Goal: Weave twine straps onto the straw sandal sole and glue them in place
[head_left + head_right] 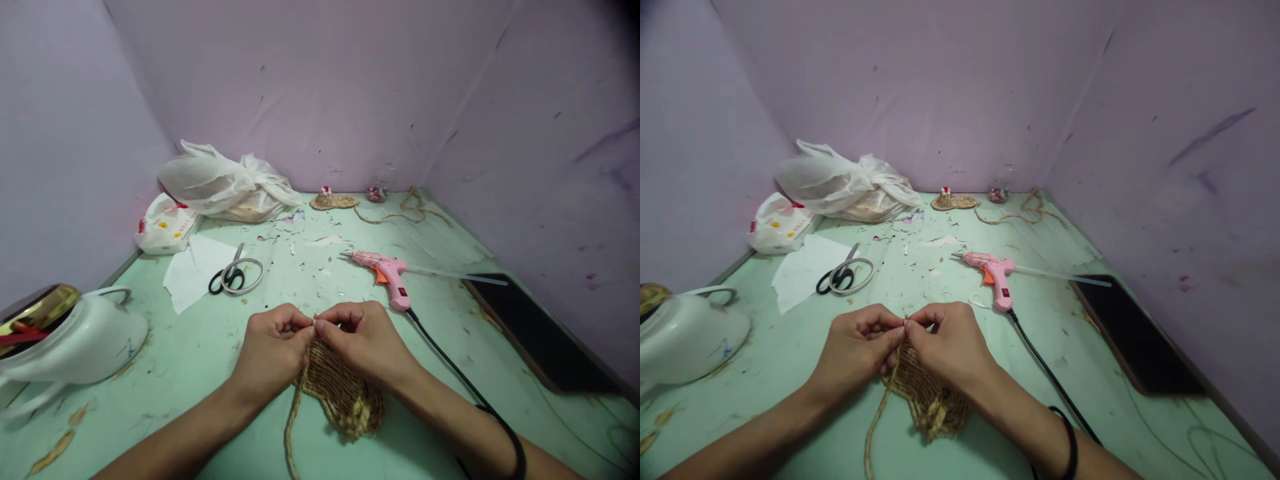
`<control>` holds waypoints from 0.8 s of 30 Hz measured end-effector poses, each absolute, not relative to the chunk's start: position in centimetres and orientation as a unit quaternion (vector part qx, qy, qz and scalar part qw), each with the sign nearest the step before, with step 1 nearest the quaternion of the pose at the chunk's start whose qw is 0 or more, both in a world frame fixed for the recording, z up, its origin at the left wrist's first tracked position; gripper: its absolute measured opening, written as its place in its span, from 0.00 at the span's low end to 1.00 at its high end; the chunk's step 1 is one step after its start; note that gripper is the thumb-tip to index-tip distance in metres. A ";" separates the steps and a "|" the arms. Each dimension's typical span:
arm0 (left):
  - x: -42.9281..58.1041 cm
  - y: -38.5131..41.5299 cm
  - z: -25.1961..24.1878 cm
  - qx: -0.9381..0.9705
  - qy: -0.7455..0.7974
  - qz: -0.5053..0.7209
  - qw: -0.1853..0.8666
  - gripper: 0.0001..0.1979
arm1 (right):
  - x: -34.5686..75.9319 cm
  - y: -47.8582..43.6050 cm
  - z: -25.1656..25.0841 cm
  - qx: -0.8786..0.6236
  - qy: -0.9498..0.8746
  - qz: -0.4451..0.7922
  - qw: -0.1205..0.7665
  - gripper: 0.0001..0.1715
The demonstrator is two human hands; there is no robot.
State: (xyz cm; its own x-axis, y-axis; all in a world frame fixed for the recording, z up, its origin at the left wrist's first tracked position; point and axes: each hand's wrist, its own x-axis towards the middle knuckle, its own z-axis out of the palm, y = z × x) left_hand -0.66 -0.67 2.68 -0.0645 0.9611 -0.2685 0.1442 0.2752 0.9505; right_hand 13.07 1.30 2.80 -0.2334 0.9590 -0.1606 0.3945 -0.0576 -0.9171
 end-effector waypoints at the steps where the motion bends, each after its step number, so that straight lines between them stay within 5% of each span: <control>1: -0.6 -0.7 2.8 0.450 0.613 0.396 0.514 0.04 | 13.1 1.3 2.8 -0.546 -0.621 0.481 0.292 0.12; 24: -1.0 -0.3 3.3 0.472 0.608 0.347 0.536 0.08 | 13.1 1.0 2.5 -0.522 -0.688 0.403 0.303 0.11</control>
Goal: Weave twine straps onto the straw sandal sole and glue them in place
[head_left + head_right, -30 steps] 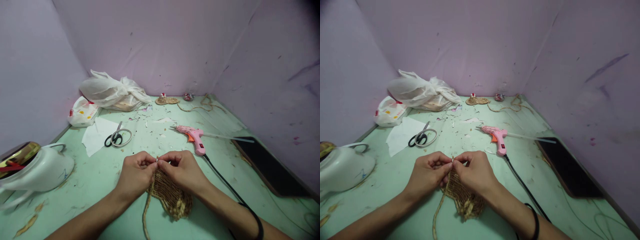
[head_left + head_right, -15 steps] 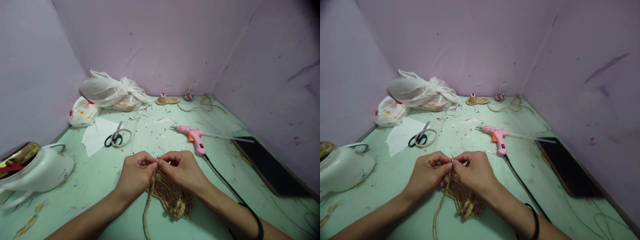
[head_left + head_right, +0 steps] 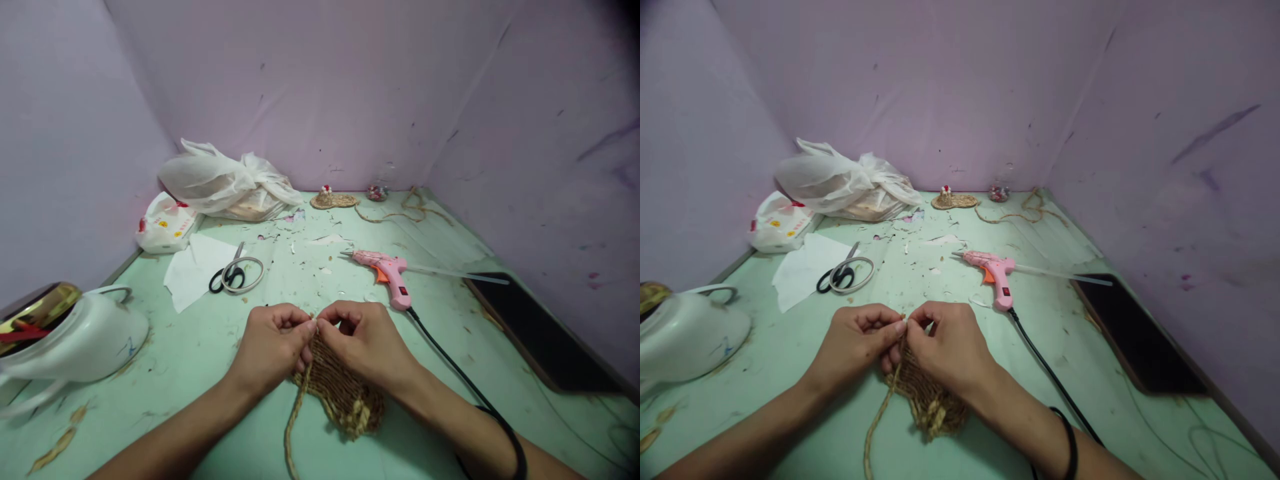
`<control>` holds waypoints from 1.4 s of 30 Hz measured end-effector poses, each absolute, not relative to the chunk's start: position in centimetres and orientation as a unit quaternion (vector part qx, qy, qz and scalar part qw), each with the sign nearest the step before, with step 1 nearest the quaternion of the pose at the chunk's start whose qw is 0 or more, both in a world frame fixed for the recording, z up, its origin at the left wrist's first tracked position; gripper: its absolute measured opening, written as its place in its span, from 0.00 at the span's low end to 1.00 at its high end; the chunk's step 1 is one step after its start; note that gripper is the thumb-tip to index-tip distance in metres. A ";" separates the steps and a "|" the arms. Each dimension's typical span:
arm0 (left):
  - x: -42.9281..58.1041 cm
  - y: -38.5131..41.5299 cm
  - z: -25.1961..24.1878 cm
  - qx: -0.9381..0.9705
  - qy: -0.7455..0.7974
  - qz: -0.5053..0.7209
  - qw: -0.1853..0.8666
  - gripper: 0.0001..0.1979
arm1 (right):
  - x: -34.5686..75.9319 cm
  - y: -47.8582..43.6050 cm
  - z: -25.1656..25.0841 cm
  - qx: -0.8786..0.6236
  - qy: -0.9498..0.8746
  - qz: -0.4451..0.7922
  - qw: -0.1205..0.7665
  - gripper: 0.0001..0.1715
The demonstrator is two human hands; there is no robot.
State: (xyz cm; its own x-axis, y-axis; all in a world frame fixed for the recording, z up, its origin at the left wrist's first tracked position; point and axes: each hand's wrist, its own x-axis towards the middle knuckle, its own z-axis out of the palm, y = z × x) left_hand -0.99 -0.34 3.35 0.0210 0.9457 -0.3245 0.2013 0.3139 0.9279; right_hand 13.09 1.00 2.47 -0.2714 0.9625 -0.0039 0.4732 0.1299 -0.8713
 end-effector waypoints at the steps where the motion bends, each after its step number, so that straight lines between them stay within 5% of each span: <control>1: -1.0 -0.3 3.4 0.470 0.613 0.344 0.533 0.08 | 13.1 0.9 2.5 -0.514 -0.698 0.395 0.305 0.11; 10: -1.2 -0.6 3.9 0.468 0.620 0.340 0.530 0.04 | 13.3 0.5 2.5 -0.453 -0.776 0.293 0.327 0.10; 42: -1.4 -0.5 3.9 0.541 0.586 0.348 0.493 0.07 | 13.2 0.2 2.5 -0.444 -0.786 0.288 0.320 0.11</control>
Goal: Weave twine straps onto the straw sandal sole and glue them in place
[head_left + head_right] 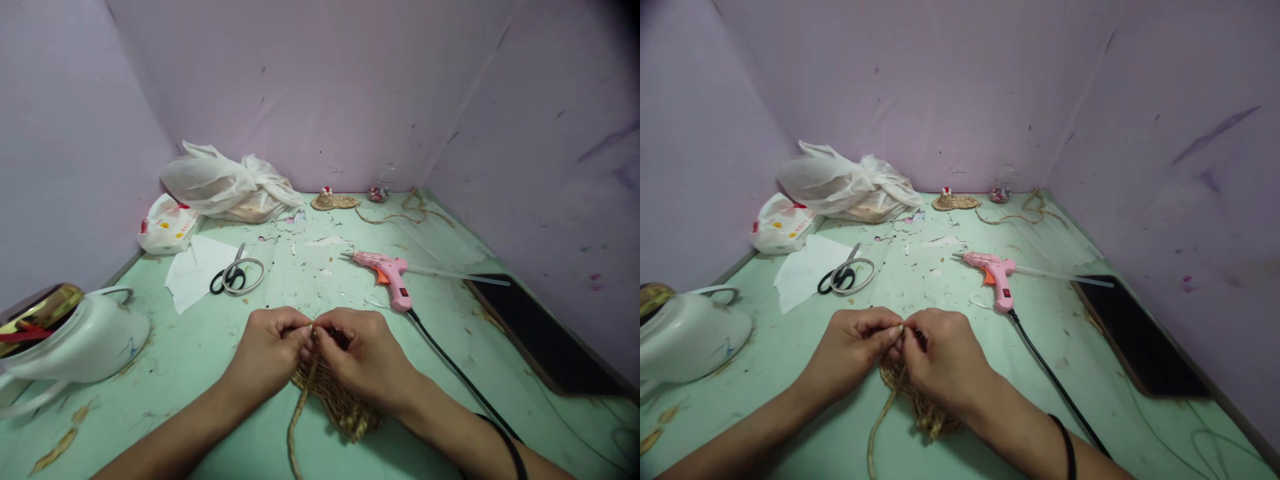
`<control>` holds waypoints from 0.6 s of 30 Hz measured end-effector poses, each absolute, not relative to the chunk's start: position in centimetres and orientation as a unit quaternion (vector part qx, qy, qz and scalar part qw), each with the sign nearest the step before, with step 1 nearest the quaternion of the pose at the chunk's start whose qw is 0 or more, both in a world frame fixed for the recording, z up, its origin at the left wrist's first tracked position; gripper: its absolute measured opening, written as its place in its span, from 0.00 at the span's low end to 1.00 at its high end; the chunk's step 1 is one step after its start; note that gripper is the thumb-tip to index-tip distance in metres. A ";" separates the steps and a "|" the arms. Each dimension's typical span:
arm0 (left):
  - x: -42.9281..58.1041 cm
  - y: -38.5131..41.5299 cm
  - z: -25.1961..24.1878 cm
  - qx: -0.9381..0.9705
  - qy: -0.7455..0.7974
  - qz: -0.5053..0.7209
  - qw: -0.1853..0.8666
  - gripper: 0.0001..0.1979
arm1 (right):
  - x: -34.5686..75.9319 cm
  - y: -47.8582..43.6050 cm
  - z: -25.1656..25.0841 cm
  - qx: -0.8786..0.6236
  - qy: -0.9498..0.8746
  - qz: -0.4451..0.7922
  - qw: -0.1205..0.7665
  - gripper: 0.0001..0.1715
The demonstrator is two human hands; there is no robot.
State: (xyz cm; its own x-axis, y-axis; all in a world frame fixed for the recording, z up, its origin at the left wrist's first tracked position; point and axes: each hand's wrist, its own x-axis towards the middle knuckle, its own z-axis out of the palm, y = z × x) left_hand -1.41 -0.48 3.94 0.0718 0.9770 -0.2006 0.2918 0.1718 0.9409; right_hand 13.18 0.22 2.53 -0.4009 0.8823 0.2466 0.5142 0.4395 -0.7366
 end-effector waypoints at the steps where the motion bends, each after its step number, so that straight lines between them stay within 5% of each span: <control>1: -1.4 -0.4 3.9 0.538 0.586 0.350 0.495 0.07 | 13.2 0.2 2.5 -0.443 -0.787 0.289 0.318 0.11; 18: -1.3 -0.6 3.7 0.520 0.600 0.348 0.498 0.08 | 13.2 0.3 2.6 -0.460 -0.774 0.303 0.312 0.11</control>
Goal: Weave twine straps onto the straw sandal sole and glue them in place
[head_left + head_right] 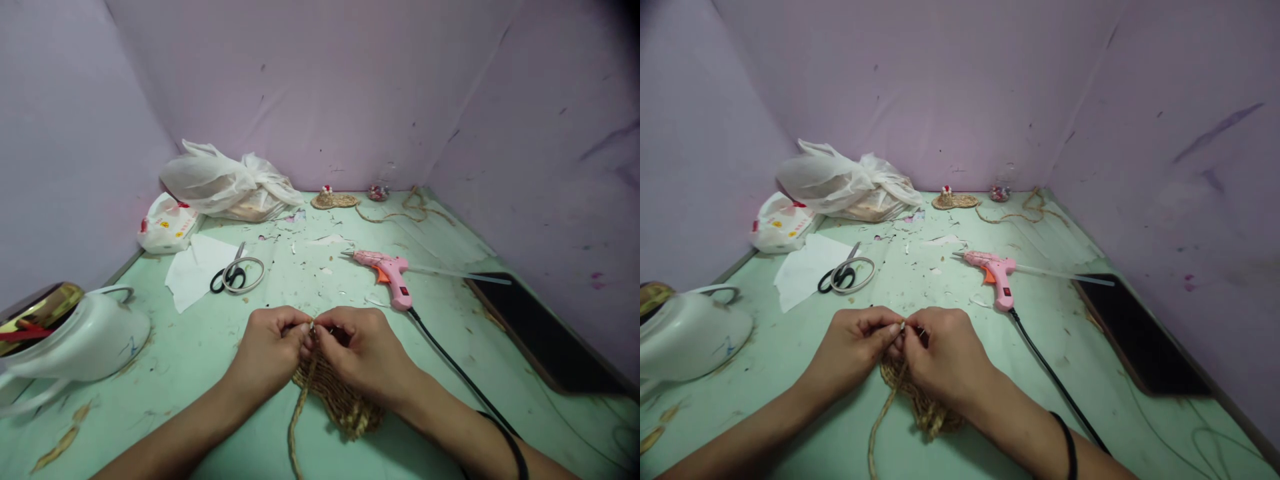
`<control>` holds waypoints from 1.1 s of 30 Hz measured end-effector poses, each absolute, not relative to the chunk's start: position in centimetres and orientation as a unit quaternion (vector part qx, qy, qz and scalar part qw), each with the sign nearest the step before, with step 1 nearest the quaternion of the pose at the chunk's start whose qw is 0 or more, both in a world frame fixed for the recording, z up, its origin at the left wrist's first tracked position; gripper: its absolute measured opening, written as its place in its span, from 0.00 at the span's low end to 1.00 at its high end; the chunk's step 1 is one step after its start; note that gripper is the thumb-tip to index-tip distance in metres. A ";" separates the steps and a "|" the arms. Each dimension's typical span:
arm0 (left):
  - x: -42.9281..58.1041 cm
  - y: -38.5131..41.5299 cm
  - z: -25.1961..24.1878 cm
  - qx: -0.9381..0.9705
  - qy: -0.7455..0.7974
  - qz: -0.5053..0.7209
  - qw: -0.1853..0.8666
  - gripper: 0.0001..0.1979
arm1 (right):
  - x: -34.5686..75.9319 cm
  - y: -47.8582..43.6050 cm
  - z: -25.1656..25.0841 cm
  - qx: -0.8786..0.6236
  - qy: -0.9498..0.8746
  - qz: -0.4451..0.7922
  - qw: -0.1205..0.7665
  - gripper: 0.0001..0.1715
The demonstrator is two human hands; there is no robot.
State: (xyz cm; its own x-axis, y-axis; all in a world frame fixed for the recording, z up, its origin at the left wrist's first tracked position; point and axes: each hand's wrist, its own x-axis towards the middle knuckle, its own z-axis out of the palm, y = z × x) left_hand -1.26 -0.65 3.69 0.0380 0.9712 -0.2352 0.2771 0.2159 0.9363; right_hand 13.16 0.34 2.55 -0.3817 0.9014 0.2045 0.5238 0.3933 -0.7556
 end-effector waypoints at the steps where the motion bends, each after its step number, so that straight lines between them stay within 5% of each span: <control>1: -1.3 -0.7 3.7 0.526 0.599 0.346 0.495 0.08 | 13.2 0.4 2.5 -0.462 -0.772 0.305 0.312 0.11; 33: -1.5 -0.8 3.3 0.588 0.591 0.339 0.436 0.09 | 13.2 0.2 2.5 -0.448 -0.786 0.292 0.310 0.12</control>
